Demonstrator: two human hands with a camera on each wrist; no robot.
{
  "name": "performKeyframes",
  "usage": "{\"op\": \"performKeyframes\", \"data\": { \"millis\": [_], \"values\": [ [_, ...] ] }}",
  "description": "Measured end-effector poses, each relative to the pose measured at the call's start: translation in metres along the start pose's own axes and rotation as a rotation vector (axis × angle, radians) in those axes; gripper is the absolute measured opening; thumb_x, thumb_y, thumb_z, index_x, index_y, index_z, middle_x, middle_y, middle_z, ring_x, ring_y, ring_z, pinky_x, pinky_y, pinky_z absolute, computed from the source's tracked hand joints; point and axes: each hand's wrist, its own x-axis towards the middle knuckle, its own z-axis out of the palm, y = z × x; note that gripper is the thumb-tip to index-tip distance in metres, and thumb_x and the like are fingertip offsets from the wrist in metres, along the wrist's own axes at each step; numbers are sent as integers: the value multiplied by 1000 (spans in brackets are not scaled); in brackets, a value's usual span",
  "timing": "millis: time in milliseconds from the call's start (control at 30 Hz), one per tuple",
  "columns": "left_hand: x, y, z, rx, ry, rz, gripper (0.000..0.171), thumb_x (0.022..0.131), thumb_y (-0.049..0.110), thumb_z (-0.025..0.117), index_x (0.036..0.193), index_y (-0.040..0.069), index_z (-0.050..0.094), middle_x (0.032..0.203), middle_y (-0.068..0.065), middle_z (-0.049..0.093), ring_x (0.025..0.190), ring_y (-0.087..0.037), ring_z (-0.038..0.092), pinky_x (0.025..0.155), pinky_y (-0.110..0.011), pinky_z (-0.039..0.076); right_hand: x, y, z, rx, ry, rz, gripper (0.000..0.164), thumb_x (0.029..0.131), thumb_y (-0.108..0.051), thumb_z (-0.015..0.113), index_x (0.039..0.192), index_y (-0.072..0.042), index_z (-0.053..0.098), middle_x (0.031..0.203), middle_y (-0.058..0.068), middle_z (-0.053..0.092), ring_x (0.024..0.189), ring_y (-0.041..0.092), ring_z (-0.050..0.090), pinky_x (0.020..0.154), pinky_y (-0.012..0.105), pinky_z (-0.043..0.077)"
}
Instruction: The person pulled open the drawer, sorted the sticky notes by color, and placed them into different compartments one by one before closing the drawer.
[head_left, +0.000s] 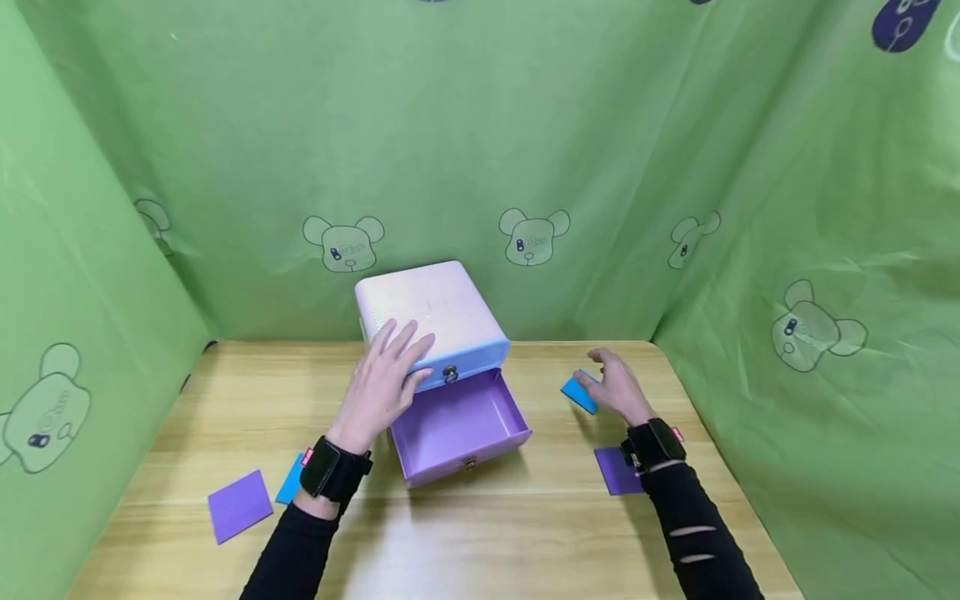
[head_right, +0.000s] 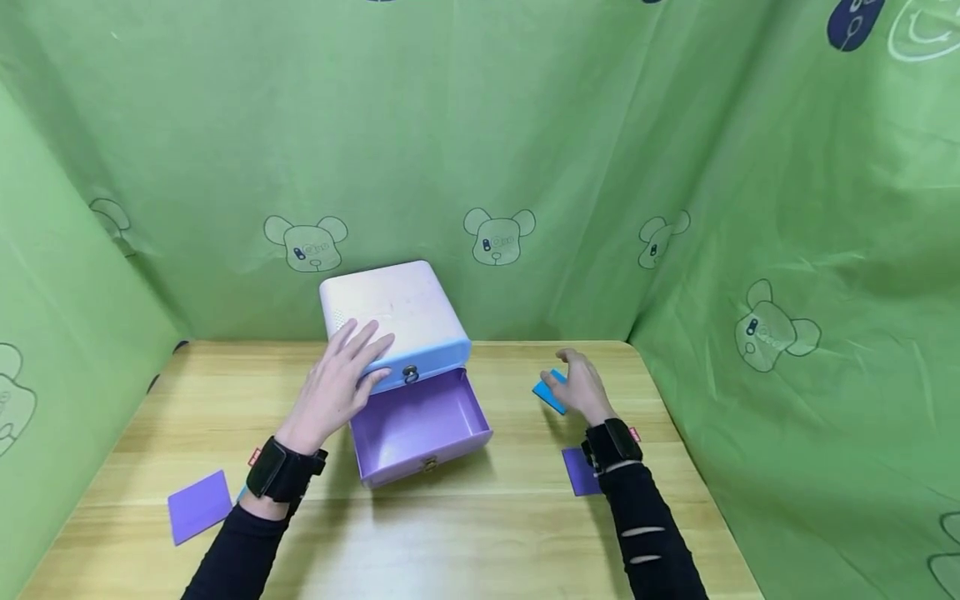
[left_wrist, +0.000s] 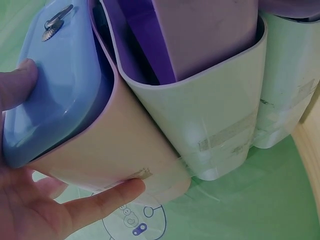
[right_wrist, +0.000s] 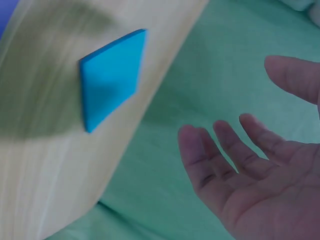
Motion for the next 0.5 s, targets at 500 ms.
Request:
{"op": "performKeyframes", "data": {
  "millis": [500],
  "values": [
    [2, -1, -1, 1, 20, 14, 47, 98, 29, 67, 142, 16, 59, 153, -18, 51, 148, -44, 38, 117, -62, 40, 32, 34, 10, -132, -153, 130, 71, 97, -30, 67, 144, 16, 40, 143, 41, 46, 131, 56, 47, 107, 63, 46]
  ]
}}
